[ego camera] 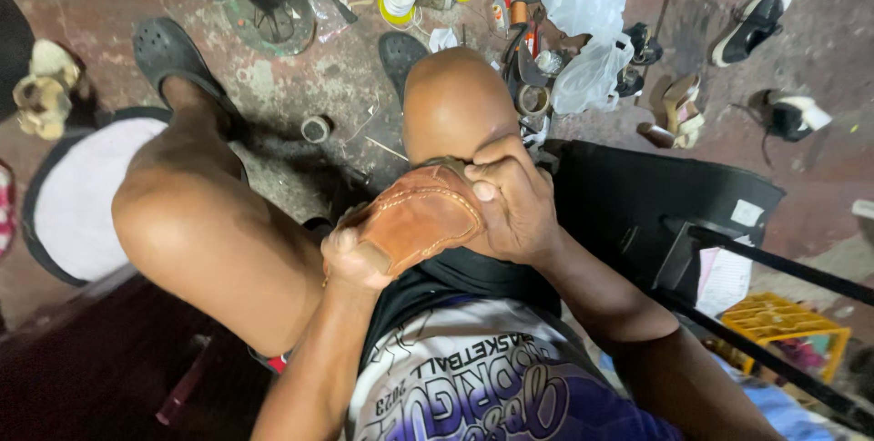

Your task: The person sits on the floor and sews a brown leather shoe using a needle and thread. They repeatedly push the needle through the shoe's upper and pull the thread to create stitches along the seam.

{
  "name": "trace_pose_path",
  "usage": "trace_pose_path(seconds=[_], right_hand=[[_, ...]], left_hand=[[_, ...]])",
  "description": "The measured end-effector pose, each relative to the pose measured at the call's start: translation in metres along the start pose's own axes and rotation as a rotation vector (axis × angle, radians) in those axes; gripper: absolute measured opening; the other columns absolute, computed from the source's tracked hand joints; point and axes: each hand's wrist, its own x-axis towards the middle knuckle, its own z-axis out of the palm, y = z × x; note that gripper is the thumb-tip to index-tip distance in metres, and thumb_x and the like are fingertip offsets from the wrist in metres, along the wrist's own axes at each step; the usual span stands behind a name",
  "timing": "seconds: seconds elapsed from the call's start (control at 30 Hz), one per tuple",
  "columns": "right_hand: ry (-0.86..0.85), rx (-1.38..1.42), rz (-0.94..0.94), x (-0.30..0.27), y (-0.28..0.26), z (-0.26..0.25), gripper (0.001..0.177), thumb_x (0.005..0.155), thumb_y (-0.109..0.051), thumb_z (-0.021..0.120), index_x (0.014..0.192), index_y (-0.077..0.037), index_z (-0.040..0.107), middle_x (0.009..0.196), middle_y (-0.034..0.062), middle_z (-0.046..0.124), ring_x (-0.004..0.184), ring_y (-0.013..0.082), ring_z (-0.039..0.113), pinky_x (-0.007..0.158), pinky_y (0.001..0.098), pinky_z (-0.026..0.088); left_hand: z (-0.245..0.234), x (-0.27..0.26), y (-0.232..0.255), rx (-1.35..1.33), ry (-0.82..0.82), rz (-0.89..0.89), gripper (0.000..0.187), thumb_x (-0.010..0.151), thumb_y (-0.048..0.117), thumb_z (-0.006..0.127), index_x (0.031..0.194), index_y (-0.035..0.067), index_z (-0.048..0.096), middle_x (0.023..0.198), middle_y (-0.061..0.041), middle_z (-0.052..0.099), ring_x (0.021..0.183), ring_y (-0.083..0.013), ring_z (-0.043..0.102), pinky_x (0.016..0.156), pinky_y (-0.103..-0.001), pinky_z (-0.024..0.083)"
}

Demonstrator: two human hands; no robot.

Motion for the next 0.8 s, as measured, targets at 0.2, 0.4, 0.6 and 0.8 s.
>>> trace_pose_path(seconds=[0.2, 0.4, 0.6, 0.8], right_hand=[[0.095, 0.016, 0.023, 0.009, -0.008, 0.006, 0.014, 0.110, -0.010, 0.050, 0.111, 0.001, 0.058, 0.113, 0.0184, 0.061, 0.094, 0.0280, 0.066, 0.082, 0.0359, 0.056], [-0.129, 0.215, 0.069, 0.022, -0.003, -0.013, 0.032, 0.112, -0.024, 0.050, 0.120, 0.005, 0.062, 0.108, 0.0162, 0.058, 0.090, 0.0232, 0.059, 0.083, 0.0327, 0.049], [0.139, 0.667, 0.421, 0.013, 0.008, -0.040, 0.035, 0.117, -0.028, 0.044, 0.104, 0.000, 0.062, 0.105, 0.0111, 0.059, 0.068, 0.0028, 0.049, 0.065, 0.0178, 0.042], [-0.171, 0.089, 0.133, -0.001, 0.008, -0.060, 0.021, 0.098, -0.006, 0.064, 0.115, -0.003, 0.075, 0.089, 0.0095, 0.070, 0.073, 0.0164, 0.069, 0.066, 0.0282, 0.055]], left_hand=[[0.072, 0.017, 0.017, 0.113, -0.187, -0.172, 0.118, 0.069, 0.059, 0.082, 0.156, -0.006, 0.038, 0.153, -0.022, 0.050, 0.142, -0.0351, 0.050, 0.123, -0.050, 0.038], [0.073, 0.010, 0.012, 0.082, -0.032, -0.161, 0.129, 0.065, 0.077, 0.075, 0.157, -0.002, 0.034, 0.156, -0.020, 0.046, 0.144, -0.0355, 0.047, 0.123, -0.054, 0.037], [0.008, -0.005, 0.010, 0.004, 0.419, -0.003, 0.136, 0.065, 0.094, 0.059, 0.156, -0.004, 0.038, 0.158, -0.018, 0.046, 0.141, -0.0333, 0.049, 0.120, -0.050, 0.038], [0.013, -0.005, 0.016, -0.089, 0.255, -0.035, 0.137, 0.067, 0.096, 0.052, 0.161, -0.003, 0.036, 0.161, -0.020, 0.043, 0.143, -0.0364, 0.048, 0.121, -0.054, 0.038]])
